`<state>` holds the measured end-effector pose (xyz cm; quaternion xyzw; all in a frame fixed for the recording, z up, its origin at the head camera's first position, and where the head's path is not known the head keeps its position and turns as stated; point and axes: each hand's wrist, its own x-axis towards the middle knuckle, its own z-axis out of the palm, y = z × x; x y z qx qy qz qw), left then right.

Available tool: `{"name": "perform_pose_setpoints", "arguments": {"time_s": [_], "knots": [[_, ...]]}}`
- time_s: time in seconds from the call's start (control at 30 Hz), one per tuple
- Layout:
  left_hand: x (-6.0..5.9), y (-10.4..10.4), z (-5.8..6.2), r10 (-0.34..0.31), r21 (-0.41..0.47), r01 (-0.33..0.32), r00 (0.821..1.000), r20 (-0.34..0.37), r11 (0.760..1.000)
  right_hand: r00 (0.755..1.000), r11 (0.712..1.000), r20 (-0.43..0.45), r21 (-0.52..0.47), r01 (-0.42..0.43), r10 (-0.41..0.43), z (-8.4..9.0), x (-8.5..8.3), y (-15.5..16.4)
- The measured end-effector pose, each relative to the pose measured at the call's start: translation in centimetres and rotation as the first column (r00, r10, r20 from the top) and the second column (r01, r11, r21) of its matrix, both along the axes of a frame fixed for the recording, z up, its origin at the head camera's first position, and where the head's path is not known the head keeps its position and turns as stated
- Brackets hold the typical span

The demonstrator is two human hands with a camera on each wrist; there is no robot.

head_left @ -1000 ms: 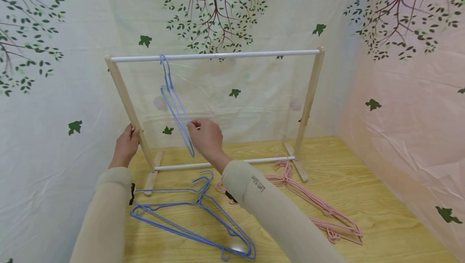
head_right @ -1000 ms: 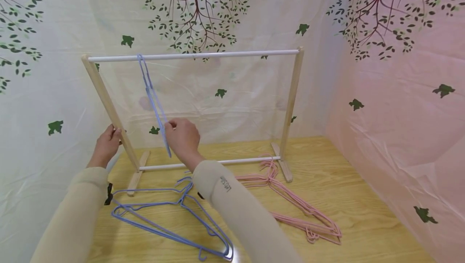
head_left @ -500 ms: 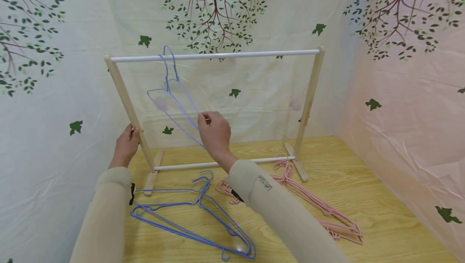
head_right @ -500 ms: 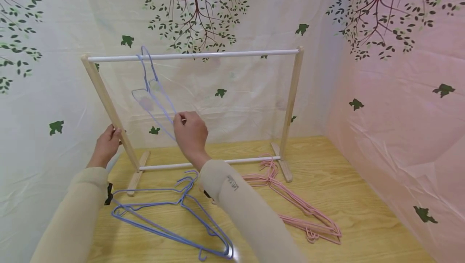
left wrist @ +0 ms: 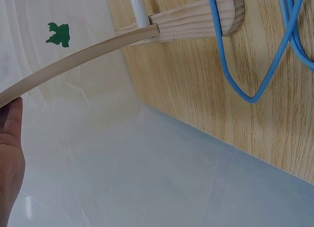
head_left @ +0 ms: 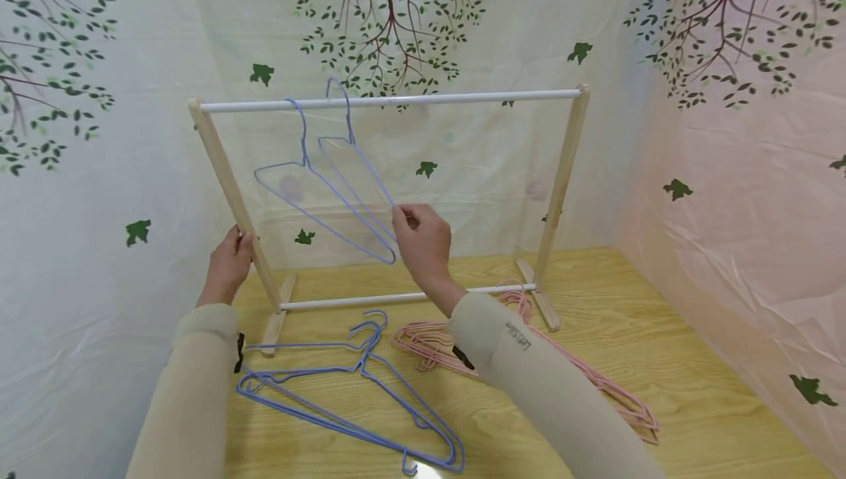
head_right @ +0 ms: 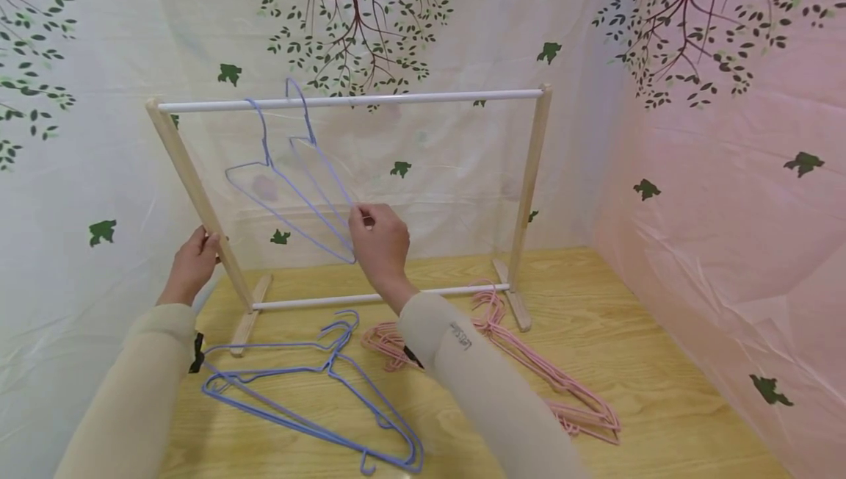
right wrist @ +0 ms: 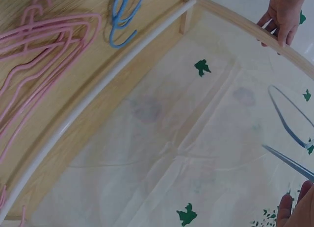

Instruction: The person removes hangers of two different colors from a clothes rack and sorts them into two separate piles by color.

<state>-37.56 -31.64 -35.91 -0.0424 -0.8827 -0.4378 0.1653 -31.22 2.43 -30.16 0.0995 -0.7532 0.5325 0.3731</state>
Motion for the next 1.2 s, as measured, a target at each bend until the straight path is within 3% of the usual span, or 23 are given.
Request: {"name": "perform_pose_setpoints", "arguments": {"time_s": [0.17, 0.5, 0.8, 0.97, 1.2], "knots": [[0.1, 0.0, 0.1, 0.0, -0.001, 0.0, 1.0, -0.009, 1.0, 1.0, 0.999, -0.017, -0.036, -0.02, 0.02, -0.5, 0.4, 1.6], [0.2, 0.0, 0.0, 0.004, -0.003, -0.004, 1.0, -0.011, 1.0, 0.989, 0.978, 0.116, -0.198, -0.065, 0.089, -0.2, 1.4, 3.9], [0.2, -0.1, -0.1, 0.003, 0.003, -0.003, 1.0, -0.005, 1.0, 0.984, 0.966, 0.066, -0.211, -0.149, 0.166, -0.5, 2.4, 5.4], [0.2, 0.1, 0.0, 0.003, 0.006, -0.003, 1.0, -0.002, 1.0, 0.982, 0.965, 0.077, -0.212, -0.154, 0.174, -1.6, 3.3, 7.1], [-0.1, 0.1, 0.0, -0.001, 0.016, 0.001, 1.0, 0.008, 1.0, 0.969, 0.98, 0.199, -0.165, -0.114, 0.146, -4.7, 5.0, 10.2]]}}
